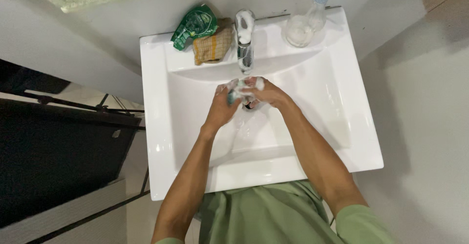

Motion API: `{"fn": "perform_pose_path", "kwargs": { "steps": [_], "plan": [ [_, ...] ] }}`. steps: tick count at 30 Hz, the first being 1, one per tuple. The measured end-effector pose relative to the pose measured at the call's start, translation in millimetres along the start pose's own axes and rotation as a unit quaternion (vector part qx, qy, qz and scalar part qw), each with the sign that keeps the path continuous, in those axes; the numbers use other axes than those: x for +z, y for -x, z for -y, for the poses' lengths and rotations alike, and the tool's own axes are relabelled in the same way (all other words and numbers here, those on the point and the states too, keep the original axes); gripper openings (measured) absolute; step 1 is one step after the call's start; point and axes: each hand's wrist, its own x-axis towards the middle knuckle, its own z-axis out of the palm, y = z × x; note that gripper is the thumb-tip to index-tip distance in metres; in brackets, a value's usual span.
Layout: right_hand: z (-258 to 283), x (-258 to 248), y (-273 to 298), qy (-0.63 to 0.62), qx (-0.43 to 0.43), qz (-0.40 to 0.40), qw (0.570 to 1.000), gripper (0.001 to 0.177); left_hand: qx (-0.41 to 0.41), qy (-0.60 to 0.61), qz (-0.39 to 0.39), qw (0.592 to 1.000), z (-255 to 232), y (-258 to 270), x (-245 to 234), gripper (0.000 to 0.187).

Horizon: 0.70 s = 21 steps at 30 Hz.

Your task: The person scrubs a white bathroom sink using a yellow sponge and liquid soap. They clean the basin, the drain, and the faucet, then rinse the sponge and wash their hands. Finally, they place the cleaning supplies into a cabinet above the sink.

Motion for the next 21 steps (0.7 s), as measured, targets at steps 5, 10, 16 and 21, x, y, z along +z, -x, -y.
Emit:
{"fn": "perform_pose_path", "kwargs": {
  "steps": [5,10,16,21],
  "plan": [
    [-17.3,-1.2,-17.7,0.173,-0.088,-0.111,0.975,0.048,0.039,-0.017,0.028,0.999,7.6,-0.9,0.2,0.066],
    [-38.5,2.1,-27.8,0.329,-0.128,-0.239,0.905,0.050,0.020,-0.063,-0.053,0.996,35.2,-3.7,-3.6,0.061],
    [-72.2,20.4,-43.3,0.566,-0.137,-0.352,0.733,0.058,-0.095,-0.031,-0.145,0.984,47.1,-6.2,-23.7,0.028],
    [-84.1,19.1,-43.8,0.477,-0.095,-0.294,0.823,0.028,-0.150,-0.052,-0.160,0.974,54.1,-4.9,-39.3,0.023]
  ]
}}
